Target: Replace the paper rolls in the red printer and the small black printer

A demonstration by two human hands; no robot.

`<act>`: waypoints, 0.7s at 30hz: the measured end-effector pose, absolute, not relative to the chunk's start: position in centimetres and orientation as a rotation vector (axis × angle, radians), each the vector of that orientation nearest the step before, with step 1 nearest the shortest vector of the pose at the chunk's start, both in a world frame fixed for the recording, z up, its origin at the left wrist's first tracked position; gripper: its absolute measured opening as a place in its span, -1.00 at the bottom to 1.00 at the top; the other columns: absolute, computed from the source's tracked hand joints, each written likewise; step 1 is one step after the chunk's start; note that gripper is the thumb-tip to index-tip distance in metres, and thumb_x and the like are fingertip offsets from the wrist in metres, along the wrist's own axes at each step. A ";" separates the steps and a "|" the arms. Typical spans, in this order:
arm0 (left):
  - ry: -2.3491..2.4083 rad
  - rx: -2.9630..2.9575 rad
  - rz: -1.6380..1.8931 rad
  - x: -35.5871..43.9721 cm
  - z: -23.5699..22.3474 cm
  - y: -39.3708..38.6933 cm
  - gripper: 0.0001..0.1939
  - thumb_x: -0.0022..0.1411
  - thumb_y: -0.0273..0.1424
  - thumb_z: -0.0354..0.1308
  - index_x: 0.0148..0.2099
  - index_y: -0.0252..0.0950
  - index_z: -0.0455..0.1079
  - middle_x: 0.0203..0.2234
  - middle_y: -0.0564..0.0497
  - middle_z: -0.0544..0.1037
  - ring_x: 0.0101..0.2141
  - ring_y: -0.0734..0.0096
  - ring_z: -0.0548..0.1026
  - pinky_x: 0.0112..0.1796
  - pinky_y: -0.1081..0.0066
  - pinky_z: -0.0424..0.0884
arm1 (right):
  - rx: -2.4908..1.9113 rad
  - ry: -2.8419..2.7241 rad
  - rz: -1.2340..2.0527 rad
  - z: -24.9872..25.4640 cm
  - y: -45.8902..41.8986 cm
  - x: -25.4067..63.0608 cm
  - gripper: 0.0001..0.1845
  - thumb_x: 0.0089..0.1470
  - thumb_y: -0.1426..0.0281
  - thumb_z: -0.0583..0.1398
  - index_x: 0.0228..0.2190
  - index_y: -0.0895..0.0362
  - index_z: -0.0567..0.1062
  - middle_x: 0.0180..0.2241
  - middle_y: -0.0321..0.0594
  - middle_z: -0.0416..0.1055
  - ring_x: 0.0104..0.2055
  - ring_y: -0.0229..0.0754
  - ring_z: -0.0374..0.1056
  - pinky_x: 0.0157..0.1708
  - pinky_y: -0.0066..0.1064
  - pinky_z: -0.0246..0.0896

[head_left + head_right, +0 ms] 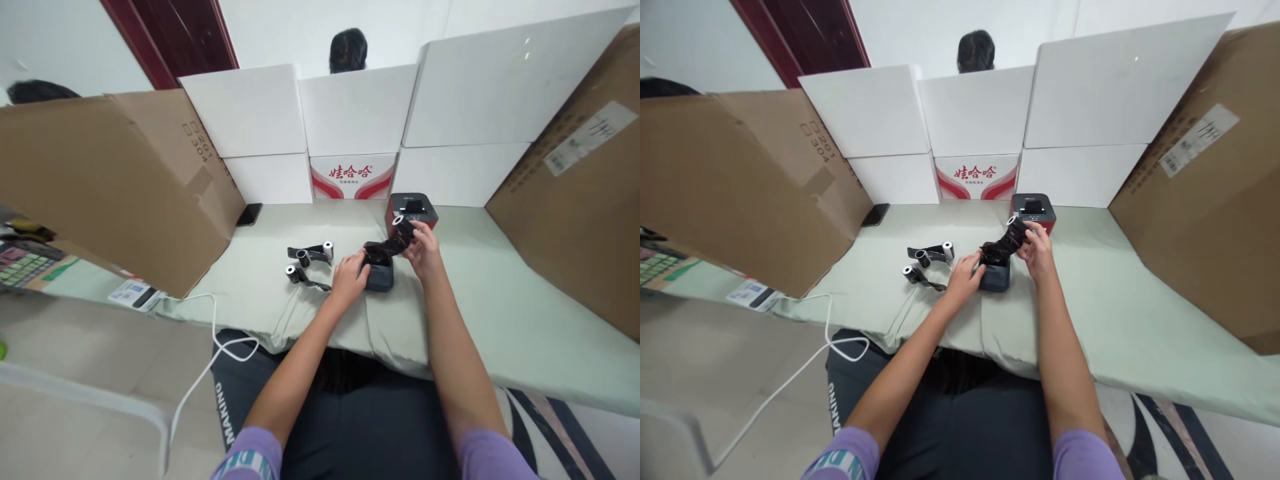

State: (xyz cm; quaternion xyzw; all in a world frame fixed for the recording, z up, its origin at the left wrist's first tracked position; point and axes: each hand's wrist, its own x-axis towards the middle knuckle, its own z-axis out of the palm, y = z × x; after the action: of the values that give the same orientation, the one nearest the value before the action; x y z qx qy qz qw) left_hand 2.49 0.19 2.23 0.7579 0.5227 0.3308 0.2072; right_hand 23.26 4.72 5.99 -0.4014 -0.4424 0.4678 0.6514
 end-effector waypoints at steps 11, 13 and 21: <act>1.298 1.851 1.001 4.3 1.8 3.8 -0.38 0.41 -0.31 -0.06 0.46 -0.32 0.18 0.42 -0.10 0.24 0.41 0.20 0.22 0.42 0.19 0.08 | -0.930 -1.074 0.999 6.8 1.9 26.4 -0.35 0.18 -0.17 -0.11 -0.09 0.00 0.47 -0.36 -0.16 0.41 -0.62 -0.25 0.05 -0.59 -0.30 0.09; 1.251 1.769 1.029 4.6 1.3 3.4 -0.36 0.39 -0.35 -0.07 0.46 -0.39 0.17 0.44 -0.12 0.21 0.42 0.26 0.20 0.43 0.28 0.03 | -0.928 -1.096 1.068 6.8 1.8 26.2 -0.39 0.12 -0.17 -0.03 -0.13 0.01 0.46 -0.41 -0.19 0.37 -0.60 -0.23 0.10 -0.58 -0.30 0.10; 1.236 1.494 1.145 4.7 -0.3 2.2 -0.34 0.31 -0.42 -0.12 0.42 -0.34 0.25 0.37 -0.04 0.34 0.38 0.28 0.28 0.39 0.30 0.16 | -1.227 -1.643 0.965 5.3 3.3 22.9 -0.66 -0.19 0.31 0.24 -0.29 0.02 0.34 -0.48 -0.40 0.35 -0.50 -0.23 0.17 -0.45 -0.40 0.05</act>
State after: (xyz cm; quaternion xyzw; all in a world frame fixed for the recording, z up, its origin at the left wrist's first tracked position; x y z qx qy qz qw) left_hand 4.69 2.20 -0.34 0.5989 0.4953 0.4590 0.4305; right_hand 22.87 3.29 5.34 -0.4903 -0.6567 0.3858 0.4237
